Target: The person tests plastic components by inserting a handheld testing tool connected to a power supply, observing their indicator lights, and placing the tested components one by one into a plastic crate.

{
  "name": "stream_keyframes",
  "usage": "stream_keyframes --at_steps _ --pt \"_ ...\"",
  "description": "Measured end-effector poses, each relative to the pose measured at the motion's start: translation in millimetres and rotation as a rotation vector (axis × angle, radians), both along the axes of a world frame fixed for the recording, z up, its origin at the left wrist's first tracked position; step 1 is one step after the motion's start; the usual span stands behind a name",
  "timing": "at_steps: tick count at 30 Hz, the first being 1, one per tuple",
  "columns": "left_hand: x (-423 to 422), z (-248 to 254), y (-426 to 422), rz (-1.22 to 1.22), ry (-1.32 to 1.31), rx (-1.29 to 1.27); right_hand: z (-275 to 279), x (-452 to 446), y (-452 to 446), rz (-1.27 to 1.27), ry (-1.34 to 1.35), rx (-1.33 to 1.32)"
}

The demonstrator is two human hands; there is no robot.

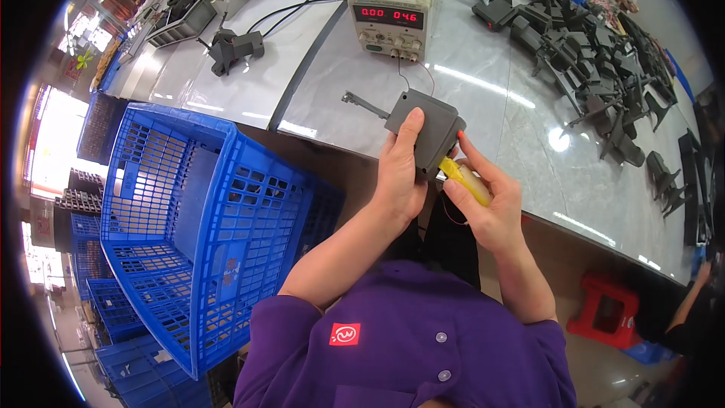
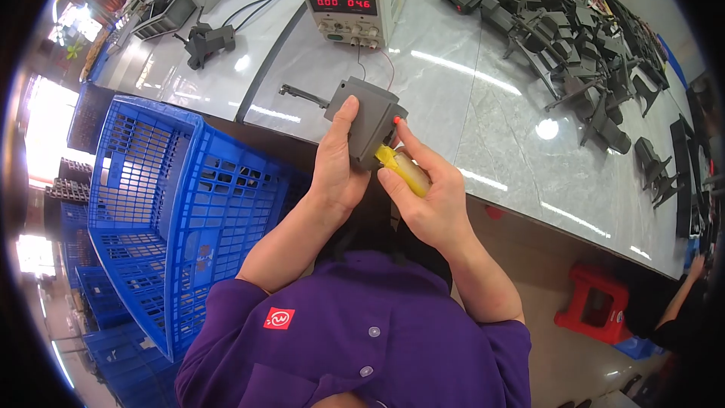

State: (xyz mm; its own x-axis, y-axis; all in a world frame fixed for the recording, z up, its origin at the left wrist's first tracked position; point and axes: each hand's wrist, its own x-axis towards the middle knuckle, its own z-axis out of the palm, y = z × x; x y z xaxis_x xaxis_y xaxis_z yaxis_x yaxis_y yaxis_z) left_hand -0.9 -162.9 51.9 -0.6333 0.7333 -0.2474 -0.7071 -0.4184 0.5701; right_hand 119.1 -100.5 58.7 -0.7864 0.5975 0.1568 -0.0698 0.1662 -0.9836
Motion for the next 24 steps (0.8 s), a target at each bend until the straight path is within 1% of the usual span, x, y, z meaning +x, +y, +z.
stream_keyframes --at_steps 3,5,8,10,11,12,14,15,17,19,21,22,23,24 --pt "-1.7 -4.4 -3.2 -0.046 0.043 -0.032 0.8 -1.1 1.6 0.013 -0.034 0.028" --pt "-0.9 -4.5 -3.4 -0.035 0.029 -0.043 0.1 -1.8 4.5 0.057 -0.006 -0.057" --pt "-1.5 -4.8 -3.4 -0.072 0.042 -0.005 1.6 0.1 4.9 0.052 -0.022 -0.093" --pt "2.4 4.2 -0.7 -0.011 -0.014 -0.002 9.5 1.0 -6.5 -0.039 -0.025 -0.028" --pt "1.8 3.9 -0.2 -0.009 -0.013 0.000 7.1 0.3 -11.7 -0.089 0.033 0.056" --pt "1.2 2.9 0.1 -0.012 -0.005 0.003 3.8 -0.2 -9.9 -0.087 0.032 0.057" --pt "0.7 1.8 0.5 -0.011 0.001 0.004 -1.6 0.2 -3.4 -0.046 0.024 0.207" --pt "0.5 1.7 1.0 -0.017 0.020 -0.024 -1.9 0.5 0.2 -0.042 0.024 0.207" --pt "-0.3 1.0 -0.1 -0.016 0.039 -0.051 -2.2 1.4 7.1 0.055 -0.028 0.018" --pt "-2.0 -0.3 -1.7 -0.057 0.134 -0.107 -8.9 0.7 10.4 0.077 -0.020 0.051" --pt "-3.6 5.8 -2.7 -0.064 0.170 -0.078 -19.4 1.3 9.2 0.032 0.106 -0.123" --pt "-4.9 8.6 -2.8 -0.080 0.207 -0.052 -28.6 2.0 10.0 0.036 0.176 -0.301" --pt "-9.2 6.3 -6.6 -0.196 0.242 -0.007 -34.4 4.9 14.5 0.066 0.258 -0.434" --pt "-12.3 13.6 -16.0 -0.323 0.561 -0.163 -39.1 9.2 21.1 0.090 0.342 -0.564"
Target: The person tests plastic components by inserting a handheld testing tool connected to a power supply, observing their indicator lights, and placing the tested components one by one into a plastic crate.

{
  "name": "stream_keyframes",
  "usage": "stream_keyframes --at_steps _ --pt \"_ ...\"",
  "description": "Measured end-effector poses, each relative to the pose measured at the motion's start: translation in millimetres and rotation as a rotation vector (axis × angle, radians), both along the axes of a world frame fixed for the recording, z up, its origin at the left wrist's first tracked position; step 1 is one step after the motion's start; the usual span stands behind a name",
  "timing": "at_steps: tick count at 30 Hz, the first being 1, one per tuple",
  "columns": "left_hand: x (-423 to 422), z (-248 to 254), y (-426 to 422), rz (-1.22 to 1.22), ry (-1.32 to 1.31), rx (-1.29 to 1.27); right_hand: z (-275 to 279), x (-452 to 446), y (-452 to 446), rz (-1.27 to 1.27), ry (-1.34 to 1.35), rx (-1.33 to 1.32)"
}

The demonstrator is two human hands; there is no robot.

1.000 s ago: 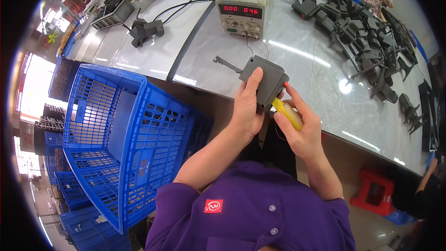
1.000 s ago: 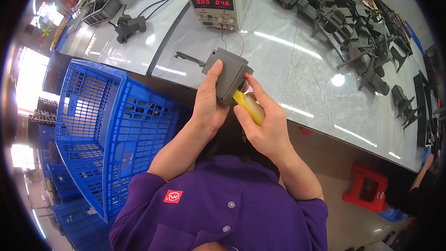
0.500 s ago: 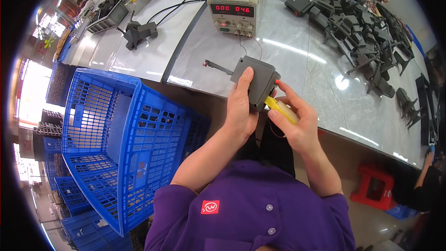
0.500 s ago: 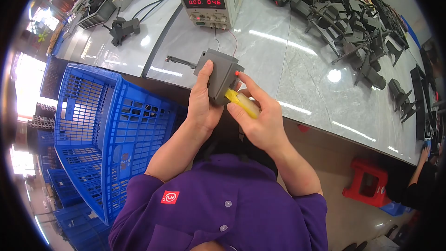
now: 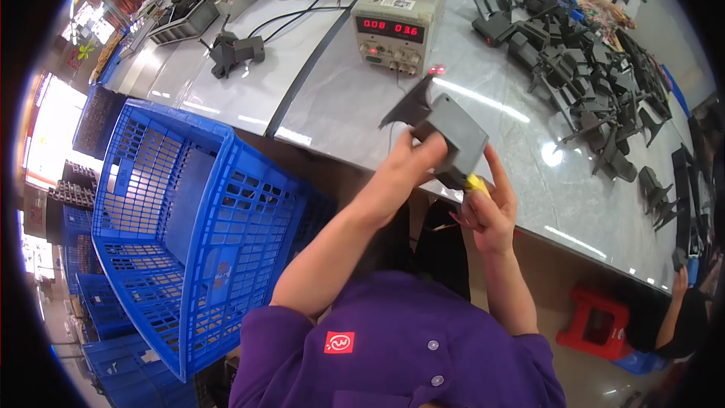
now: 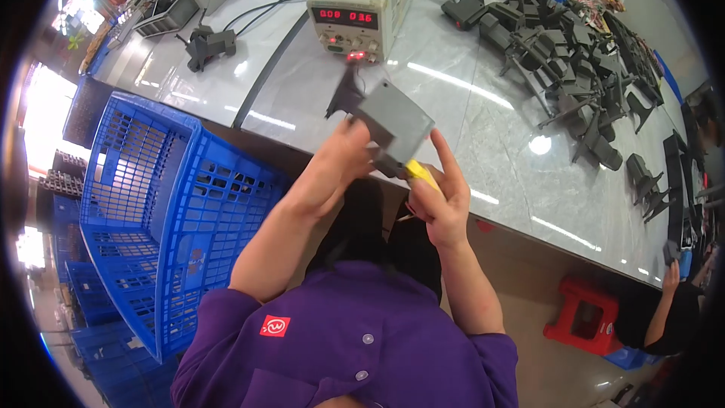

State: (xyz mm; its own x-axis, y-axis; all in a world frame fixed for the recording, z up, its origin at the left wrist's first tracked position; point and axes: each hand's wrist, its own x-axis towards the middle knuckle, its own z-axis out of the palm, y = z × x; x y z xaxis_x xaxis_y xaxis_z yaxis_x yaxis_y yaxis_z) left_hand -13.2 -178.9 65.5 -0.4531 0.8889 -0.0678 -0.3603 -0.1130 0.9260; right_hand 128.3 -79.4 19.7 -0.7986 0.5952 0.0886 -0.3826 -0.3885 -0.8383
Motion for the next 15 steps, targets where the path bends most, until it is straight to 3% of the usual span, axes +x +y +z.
stream_keyframes --at_steps 1,2,4,6,8,9,12,15 --pt "-4.3 13.7 -10.4 -0.113 0.333 -0.134 -4.8 3.5 5.5 -0.006 0.041 -0.039" --pt "-10.4 36.3 -18.3 -0.345 0.615 -0.423 -9.8 7.7 8.7 0.008 0.060 -0.099" --pt "-4.7 38.2 -29.3 -0.170 0.463 -0.261 -18.8 16.8 12.7 0.053 0.064 -0.172" --pt "-7.3 44.3 -28.2 0.061 0.526 -0.026 -27.1 21.0 10.5 0.102 0.063 -0.184" --pt "-10.7 52.2 -9.0 0.389 1.090 0.135 -29.5 22.6 6.1 0.160 0.078 -0.198" --pt "-14.1 51.4 -7.0 0.317 1.121 0.097 -29.1 22.8 2.8 0.181 0.081 -0.210" --pt "-9.6 50.4 -3.6 0.001 0.545 0.107 -32.9 26.0 -1.9 0.230 0.095 -0.248" --pt "-3.6 49.0 -3.9 -0.018 0.562 0.146 -31.7 25.7 -5.1 0.202 0.097 -0.256"
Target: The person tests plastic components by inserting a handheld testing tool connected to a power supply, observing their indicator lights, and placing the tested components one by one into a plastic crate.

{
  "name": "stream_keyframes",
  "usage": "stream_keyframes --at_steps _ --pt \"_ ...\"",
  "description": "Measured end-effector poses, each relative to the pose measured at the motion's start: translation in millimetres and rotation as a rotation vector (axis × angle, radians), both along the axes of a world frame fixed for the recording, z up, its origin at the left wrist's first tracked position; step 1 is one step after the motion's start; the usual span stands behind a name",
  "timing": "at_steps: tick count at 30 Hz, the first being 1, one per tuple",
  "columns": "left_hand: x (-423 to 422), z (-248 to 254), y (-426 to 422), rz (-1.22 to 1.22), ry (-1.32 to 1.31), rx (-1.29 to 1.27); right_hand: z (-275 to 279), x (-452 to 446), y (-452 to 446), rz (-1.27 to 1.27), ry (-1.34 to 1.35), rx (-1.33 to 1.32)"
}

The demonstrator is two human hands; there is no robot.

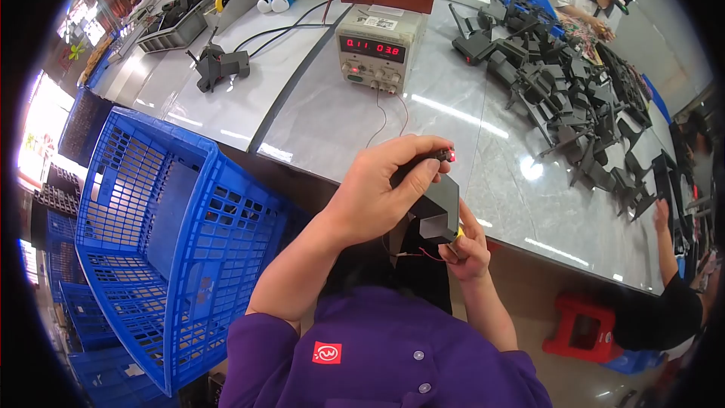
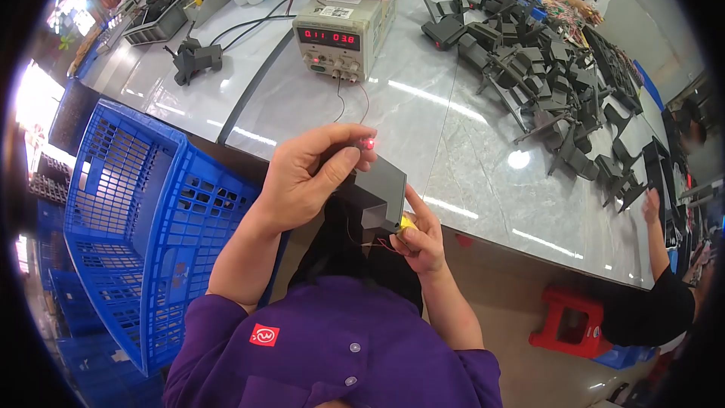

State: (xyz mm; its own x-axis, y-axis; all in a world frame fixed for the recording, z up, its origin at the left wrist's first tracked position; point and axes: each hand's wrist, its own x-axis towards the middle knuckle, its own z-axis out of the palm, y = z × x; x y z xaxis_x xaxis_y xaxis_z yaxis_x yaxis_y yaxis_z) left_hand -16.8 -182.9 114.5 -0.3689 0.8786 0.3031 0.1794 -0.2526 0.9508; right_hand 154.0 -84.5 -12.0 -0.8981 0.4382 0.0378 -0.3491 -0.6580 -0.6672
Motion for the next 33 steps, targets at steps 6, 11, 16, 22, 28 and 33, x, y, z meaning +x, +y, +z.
stream_keyframes --at_steps 6,11,16,22,28,33 --pt "5.8 -4.8 -1.8 0.095 0.250 0.138 -4.0 -1.3 -1.6 0.035 0.042 0.049" --pt "7.0 -2.8 -5.4 0.094 0.290 0.173 -1.6 -2.1 -5.1 0.027 0.068 0.051" --pt "6.3 -1.8 -6.1 0.095 0.301 0.162 1.0 -4.1 -12.5 0.014 0.010 0.043" --pt "20.8 -10.9 7.5 0.467 0.739 0.106 -13.7 -8.9 -19.7 -0.023 -0.034 -0.159" --pt "51.3 -58.6 7.6 0.358 0.651 0.412 14.1 -25.9 -20.7 -0.209 0.050 -0.282" --pt "53.0 -71.4 7.3 0.327 -0.288 0.248 13.5 -29.2 -23.8 -0.505 -0.115 0.826"
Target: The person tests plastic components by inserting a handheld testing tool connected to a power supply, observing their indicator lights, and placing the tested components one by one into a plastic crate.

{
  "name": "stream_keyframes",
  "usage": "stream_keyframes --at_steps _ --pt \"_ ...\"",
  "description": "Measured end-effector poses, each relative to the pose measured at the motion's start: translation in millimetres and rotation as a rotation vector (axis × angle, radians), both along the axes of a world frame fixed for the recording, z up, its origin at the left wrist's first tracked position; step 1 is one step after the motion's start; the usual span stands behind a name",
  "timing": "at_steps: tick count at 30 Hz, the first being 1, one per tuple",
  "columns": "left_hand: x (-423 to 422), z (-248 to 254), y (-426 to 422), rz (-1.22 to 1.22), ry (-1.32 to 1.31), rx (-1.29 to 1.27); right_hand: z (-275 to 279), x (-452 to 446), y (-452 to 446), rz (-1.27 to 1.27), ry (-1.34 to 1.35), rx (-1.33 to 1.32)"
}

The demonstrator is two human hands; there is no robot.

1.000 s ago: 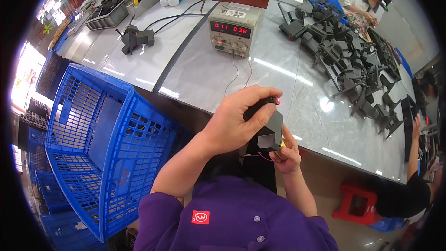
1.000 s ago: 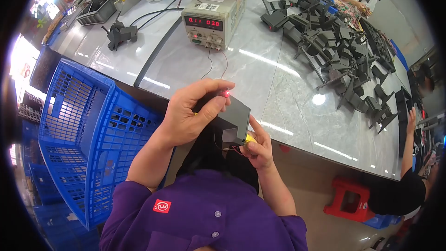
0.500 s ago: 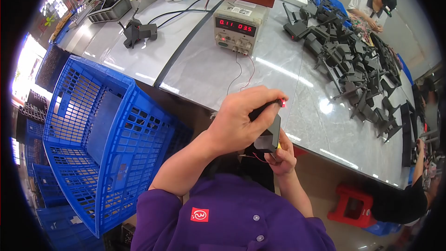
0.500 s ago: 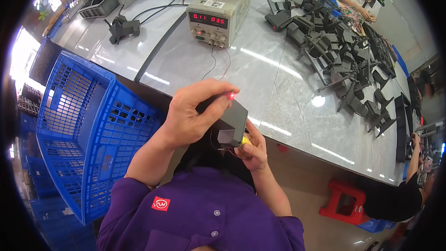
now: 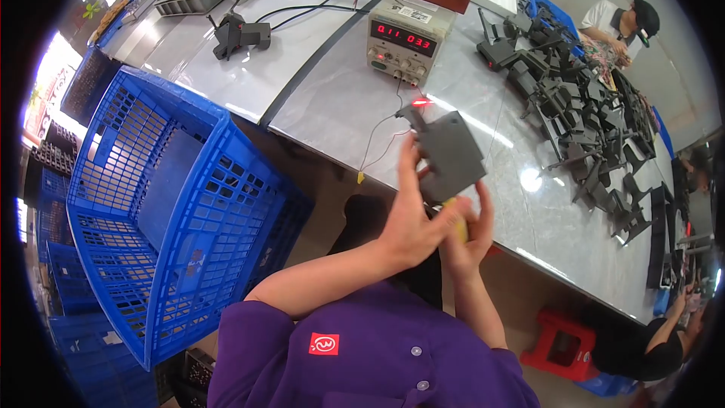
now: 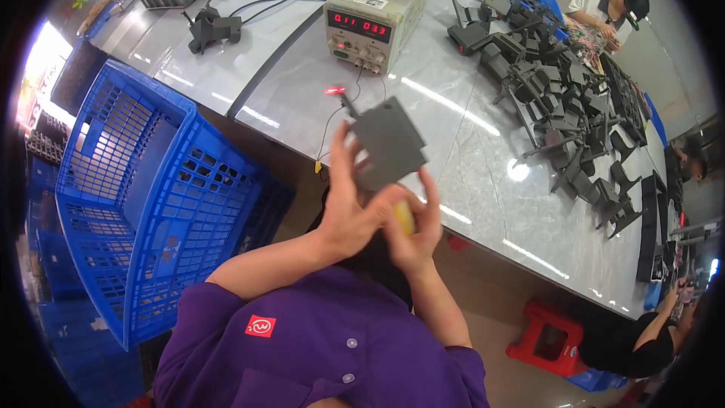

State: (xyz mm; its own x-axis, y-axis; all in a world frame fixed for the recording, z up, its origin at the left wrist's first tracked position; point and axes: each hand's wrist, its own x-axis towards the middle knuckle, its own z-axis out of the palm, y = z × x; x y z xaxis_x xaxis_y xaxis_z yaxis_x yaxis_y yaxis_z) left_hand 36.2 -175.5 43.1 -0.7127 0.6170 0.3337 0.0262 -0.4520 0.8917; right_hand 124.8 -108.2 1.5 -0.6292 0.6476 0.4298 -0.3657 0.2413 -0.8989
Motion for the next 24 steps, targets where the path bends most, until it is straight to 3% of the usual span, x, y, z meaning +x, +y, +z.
stream_keyframes --at_steps 1,3,5,6,7,9,11,12,13,14,16,18,20,21,23,24 --pt "-6.1 9.2 -6.1 0.013 -0.083 -0.076 6.1 -2.1 -5.0 -0.016 -0.045 0.250" --pt "-19.7 8.9 -15.1 -0.004 -0.074 -0.118 19.3 -6.2 -17.6 -0.050 -0.092 0.272" --pt "-43.0 7.1 -30.4 -0.133 -0.144 -0.156 43.2 7.8 -13.9 0.159 -0.359 0.438" --pt "-59.0 21.3 -48.2 -0.197 -0.187 -0.313 60.5 14.2 -13.7 0.391 -0.508 0.326" --pt "-76.3 22.3 -65.9 -0.183 -0.193 -0.276 71.0 17.8 -7.1 0.619 -0.607 0.386" --pt "-101.0 41.6 -100.6 0.098 -0.264 -0.007 73.4 26.1 8.0 0.679 -0.461 0.398" --pt "-138.3 61.3 -150.8 0.504 -0.091 -0.110 68.3 37.4 33.6 0.319 -0.285 0.343" --pt "-169.9 54.0 -186.5 0.758 0.090 -0.299 58.1 41.4 47.8 -0.021 -0.222 0.339" --pt "-191.3 49.6 -218.4 1.041 0.250 -0.611 63.3 48.2 64.6 -0.217 -0.306 -0.030" --pt "-220.0 34.1 -253.5 1.253 0.392 -0.840 64.4 52.6 88.1 -0.454 -0.393 -0.099" --pt "-264.0 6.5 -324.6 1.462 0.774 -1.617 50.8 64.2 141.2 -0.803 -0.515 0.104" --pt "-292.2 -19.2 -373.7 1.110 0.588 -1.776 29.5 64.7 185.4 -1.033 -0.633 0.213" --pt "-242.5 12.7 -316.7 0.852 0.134 -1.700 11.5 54.5 215.6 -1.097 -0.660 0.333" --pt "-271.0 -15.9 -345.8 0.707 0.270 -1.739 10.8 43.1 220.0 -1.131 -0.691 0.383" --pt "-273.2 -24.1 -339.8 0.569 0.208 -1.696 1.3 27.6 234.5 -1.198 -0.860 0.621" --pt "-264.3 -19.1 -326.7 0.629 0.233 -1.705 7.2 19.3 232.5 -1.236 -0.977 0.671"
